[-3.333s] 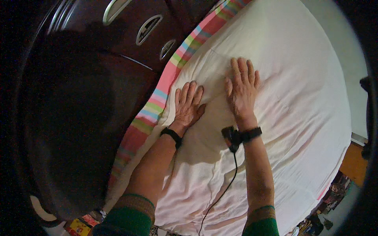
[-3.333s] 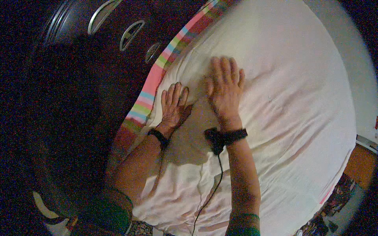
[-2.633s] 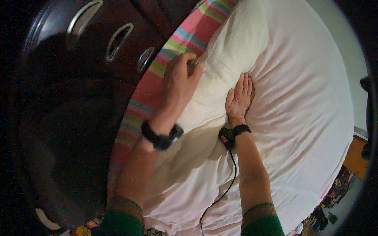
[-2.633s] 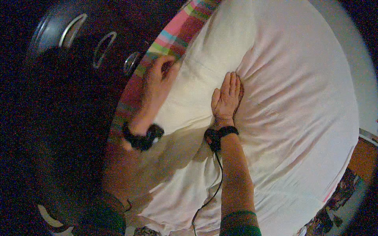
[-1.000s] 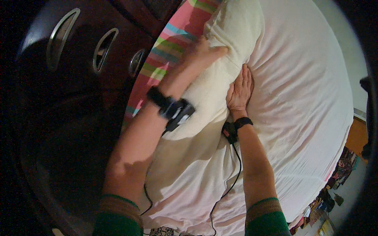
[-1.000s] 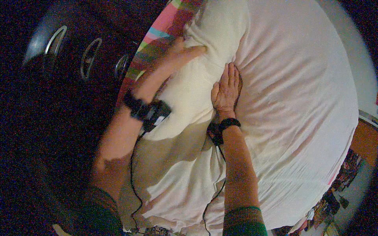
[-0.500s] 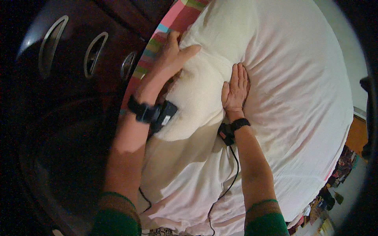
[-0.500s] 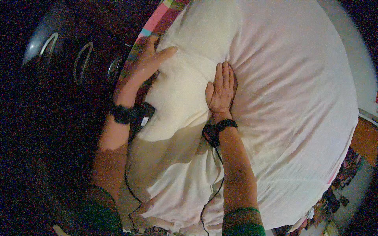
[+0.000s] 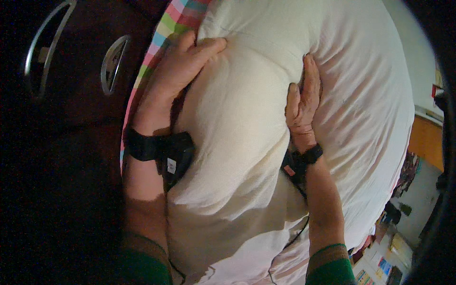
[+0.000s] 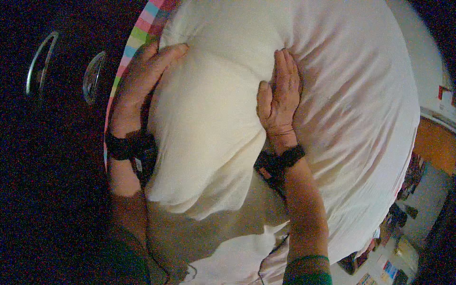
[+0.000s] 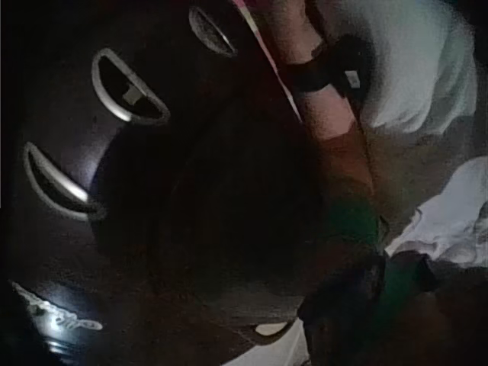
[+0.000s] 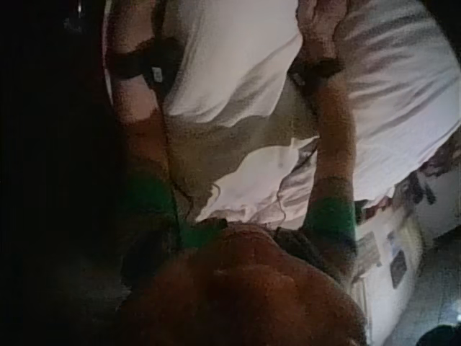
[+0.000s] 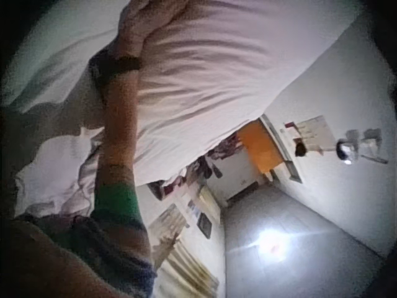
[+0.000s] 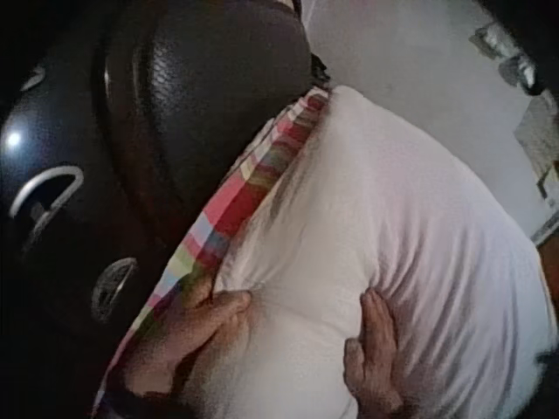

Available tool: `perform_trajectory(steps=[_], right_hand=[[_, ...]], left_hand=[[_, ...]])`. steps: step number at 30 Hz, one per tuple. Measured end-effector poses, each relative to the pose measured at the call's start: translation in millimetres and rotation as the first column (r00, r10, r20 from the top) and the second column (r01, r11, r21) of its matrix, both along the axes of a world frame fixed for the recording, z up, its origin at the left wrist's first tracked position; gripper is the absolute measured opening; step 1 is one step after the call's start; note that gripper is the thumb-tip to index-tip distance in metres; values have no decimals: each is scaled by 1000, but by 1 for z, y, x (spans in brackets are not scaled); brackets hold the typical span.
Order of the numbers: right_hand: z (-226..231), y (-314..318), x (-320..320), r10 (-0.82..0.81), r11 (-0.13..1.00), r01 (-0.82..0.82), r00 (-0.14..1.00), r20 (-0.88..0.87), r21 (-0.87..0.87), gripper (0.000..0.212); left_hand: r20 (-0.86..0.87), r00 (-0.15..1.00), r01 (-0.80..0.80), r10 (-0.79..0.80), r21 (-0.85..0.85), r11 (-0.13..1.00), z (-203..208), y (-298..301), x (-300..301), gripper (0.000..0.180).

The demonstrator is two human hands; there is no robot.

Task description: The person smooths and adjusts a white duvet on a bed with a striped sheet. They repeatedly pat, fold, and tuck the duvet edges along the sides of the mattress to create a neat appearance.

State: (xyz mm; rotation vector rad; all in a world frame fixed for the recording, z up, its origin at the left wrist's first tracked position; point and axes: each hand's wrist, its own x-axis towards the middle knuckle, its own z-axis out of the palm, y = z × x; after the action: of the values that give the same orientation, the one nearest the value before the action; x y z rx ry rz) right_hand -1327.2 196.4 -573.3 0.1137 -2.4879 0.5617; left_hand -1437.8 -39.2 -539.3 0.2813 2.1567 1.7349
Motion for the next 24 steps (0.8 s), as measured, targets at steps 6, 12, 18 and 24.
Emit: perform_trajectory(steps=[6, 12, 18, 24], right_hand=[[54, -25, 29, 47, 987, -58, 996, -74, -150, 34], [104, -64, 34, -136, 809, 403, 837, 531, -428, 21], [83, -63, 13, 260, 339, 267, 895, 362, -902, 31], [81, -68, 20, 275, 198, 124, 945, 176, -972, 36]], left_hand=[[108, 994, -71, 29, 404, 912, 10, 1, 21, 37], [246, 964, -32, -99, 478, 878, 23, 0, 32, 34], [385, 883, 87, -268, 427, 900, 31, 5, 33, 33], [196, 914, 300, -355, 260, 918, 23, 12, 41, 34]])
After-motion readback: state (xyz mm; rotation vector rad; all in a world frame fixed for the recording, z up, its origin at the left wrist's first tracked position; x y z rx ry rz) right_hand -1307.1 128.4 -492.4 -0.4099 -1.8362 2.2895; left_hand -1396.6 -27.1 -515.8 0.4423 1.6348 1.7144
